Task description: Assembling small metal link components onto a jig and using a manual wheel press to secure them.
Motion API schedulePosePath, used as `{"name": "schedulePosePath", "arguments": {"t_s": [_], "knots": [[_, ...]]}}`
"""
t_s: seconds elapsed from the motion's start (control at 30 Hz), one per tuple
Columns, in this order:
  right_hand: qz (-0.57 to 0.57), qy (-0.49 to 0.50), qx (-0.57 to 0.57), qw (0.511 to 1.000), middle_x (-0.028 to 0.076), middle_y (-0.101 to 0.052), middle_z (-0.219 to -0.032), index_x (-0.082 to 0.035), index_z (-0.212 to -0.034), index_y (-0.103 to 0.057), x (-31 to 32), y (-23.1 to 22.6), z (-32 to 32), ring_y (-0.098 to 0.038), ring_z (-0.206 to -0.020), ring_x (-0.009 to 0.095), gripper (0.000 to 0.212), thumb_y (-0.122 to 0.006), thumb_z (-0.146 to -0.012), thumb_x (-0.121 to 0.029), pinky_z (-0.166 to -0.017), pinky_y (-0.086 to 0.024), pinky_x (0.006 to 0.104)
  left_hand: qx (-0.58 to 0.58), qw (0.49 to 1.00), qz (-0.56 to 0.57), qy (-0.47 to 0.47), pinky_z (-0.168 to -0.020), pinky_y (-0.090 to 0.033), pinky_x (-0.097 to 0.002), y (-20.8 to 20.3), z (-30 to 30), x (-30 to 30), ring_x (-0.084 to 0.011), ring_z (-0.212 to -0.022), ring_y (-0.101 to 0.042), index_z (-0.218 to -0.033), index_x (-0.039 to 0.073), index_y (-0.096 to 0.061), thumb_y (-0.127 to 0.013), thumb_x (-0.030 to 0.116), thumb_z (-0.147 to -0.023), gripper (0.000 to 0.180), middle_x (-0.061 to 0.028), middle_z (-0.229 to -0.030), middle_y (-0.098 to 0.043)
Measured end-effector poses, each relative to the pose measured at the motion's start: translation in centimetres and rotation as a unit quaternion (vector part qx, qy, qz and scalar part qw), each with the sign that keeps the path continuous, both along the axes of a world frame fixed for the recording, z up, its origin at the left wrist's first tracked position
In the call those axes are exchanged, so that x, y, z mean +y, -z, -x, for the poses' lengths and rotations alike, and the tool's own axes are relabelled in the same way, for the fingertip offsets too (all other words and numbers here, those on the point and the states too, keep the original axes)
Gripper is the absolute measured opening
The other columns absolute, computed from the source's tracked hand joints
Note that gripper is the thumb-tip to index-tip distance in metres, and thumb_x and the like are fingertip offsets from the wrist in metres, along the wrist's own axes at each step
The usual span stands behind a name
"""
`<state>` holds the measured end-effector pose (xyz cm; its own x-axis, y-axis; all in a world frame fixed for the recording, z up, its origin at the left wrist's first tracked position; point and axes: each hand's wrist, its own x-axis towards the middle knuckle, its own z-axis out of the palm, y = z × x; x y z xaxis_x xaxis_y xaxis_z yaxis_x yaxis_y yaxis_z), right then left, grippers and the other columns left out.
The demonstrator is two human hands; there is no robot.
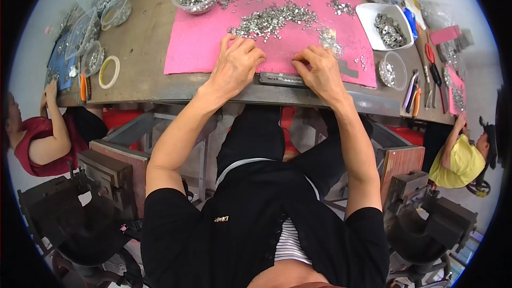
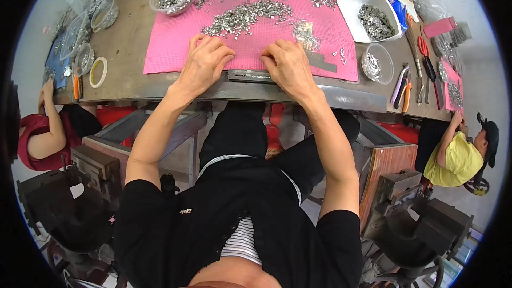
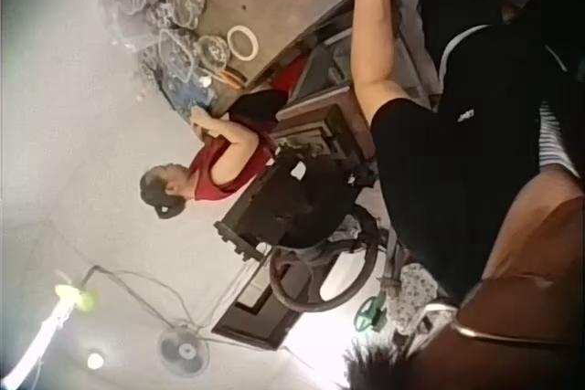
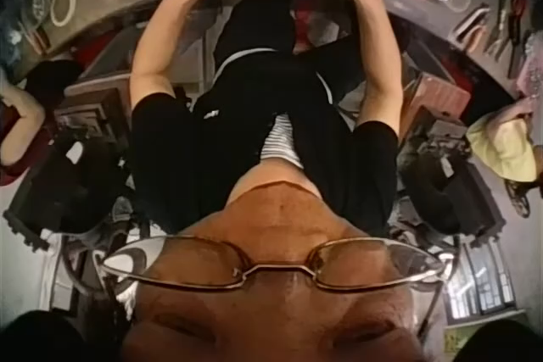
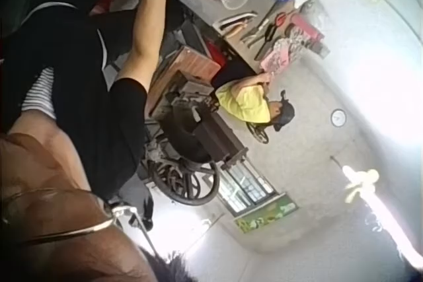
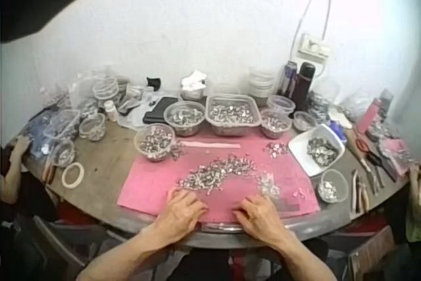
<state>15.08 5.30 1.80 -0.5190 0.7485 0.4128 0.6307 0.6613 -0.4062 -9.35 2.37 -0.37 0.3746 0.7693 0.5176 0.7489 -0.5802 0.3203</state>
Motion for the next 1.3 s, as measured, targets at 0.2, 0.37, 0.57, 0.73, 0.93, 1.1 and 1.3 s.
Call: {"name": "schedulePosePath", "arguments": {"t_s": [0.2,0.37,0.57,0.73,0.93,1.1,1.3], "knots": [[0.059,-0.005,0.082,0.995,0.009,-0.067,-0.089,-0.002,-0.092,-0.071,-3.7,-1.0,-0.5,-0.065,-0.083,0.029,0.009,-0.073,-0.084,-0.001,-0.077,-0.050,0.0376,0.005,1.000,-0.019,-0.010,-0.099,-0.039,-0.0437,-0.1,0.0,-0.3,-0.0252,-0.094,-0.061,-0.095,0.009,-0.071,-0.074,0.011,-0.087,0.009,-0.0050,-0.092,-0.063],[0.016,-0.015,0.126,0.992,0.009,-0.063,-0.090,-0.003,-0.092,-0.069,-4.3,0.2,-0.1,-0.060,-0.083,0.030,0.012,-0.074,-0.081,0.002,-0.076,-0.049,0.0394,-0.021,0.999,0.012,-0.037,-0.094,-0.041,-0.0393,0.3,-0.5,-0.5,-0.0263,-0.092,-0.060,-0.097,0.008,-0.069,-0.073,0.009,-0.087,0.011,-0.0047,-0.091,-0.063],[-0.045,-0.022,0.085,0.995,0.008,-0.062,-0.090,-0.003,-0.092,-0.068,-4.3,0.5,0.3,-0.060,-0.084,0.029,0.015,-0.074,-0.079,0.003,-0.076,-0.048,0.0394,-0.218,0.969,0.107,-0.043,-0.078,-0.050,-0.0359,-0.1,-2.1,-2.6,-0.0236,-0.082,-0.061,-0.102,0.003,-0.065,-0.066,0.004,-0.094,0.008,-0.0087,-0.089,-0.064],[-0.065,-0.022,0.069,0.995,0.008,-0.061,-0.091,-0.004,-0.093,-0.067,-4.5,0.5,0.3,-0.060,-0.085,0.028,0.018,-0.074,-0.077,0.002,-0.076,-0.048,0.0396,-0.304,0.941,0.142,-0.039,-0.076,-0.052,-0.0325,0.8,-4.2,-4.0,-0.0200,-0.081,-0.064,-0.103,0.000,-0.063,-0.063,0.003,-0.098,0.006,-0.0108,-0.093,-0.066],[-0.140,-0.008,-0.011,0.990,0.008,-0.062,-0.093,-0.003,-0.095,-0.067,-5.2,0.6,0.7,-0.061,-0.088,0.028,0.019,-0.073,-0.077,-0.001,-0.078,-0.048,0.0398,-0.289,0.953,0.094,0.005,-0.085,-0.050,-0.0386,1.4,-5.5,-4.2,-0.0308,-0.095,-0.063,-0.100,0.000,-0.062,-0.066,-0.002,-0.092,0.010,-0.0119,-0.099,-0.067],[-0.139,0.000,0.008,0.990,0.009,-0.063,-0.096,-0.002,-0.099,-0.067,-5.3,0.9,0.6,-0.061,-0.090,0.028,0.021,-0.072,-0.079,0.000,-0.079,-0.048,0.0401,-0.256,0.964,0.071,0.007,-0.085,-0.049,-0.0392,1.6,-5.7,-4.1,-0.0322,-0.094,-0.063,-0.100,0.001,-0.062,-0.067,-0.001,-0.090,0.011,-0.0126,-0.100,-0.066],[-0.107,-0.002,0.047,0.993,0.009,-0.063,-0.097,-0.002,-0.099,-0.067,-5.2,0.9,0.5,-0.061,-0.090,0.029,0.020,-0.071,-0.080,0.001,-0.079,-0.047,0.0404,-0.219,0.975,0.022,-0.006,-0.081,-0.047,-0.0419,1.4,-5.8,-4.0,-0.0319,-0.088,-0.061,-0.099,0.004,-0.062,-0.069,0.002,-0.087,0.013,-0.0107,-0.094,-0.064]]}}
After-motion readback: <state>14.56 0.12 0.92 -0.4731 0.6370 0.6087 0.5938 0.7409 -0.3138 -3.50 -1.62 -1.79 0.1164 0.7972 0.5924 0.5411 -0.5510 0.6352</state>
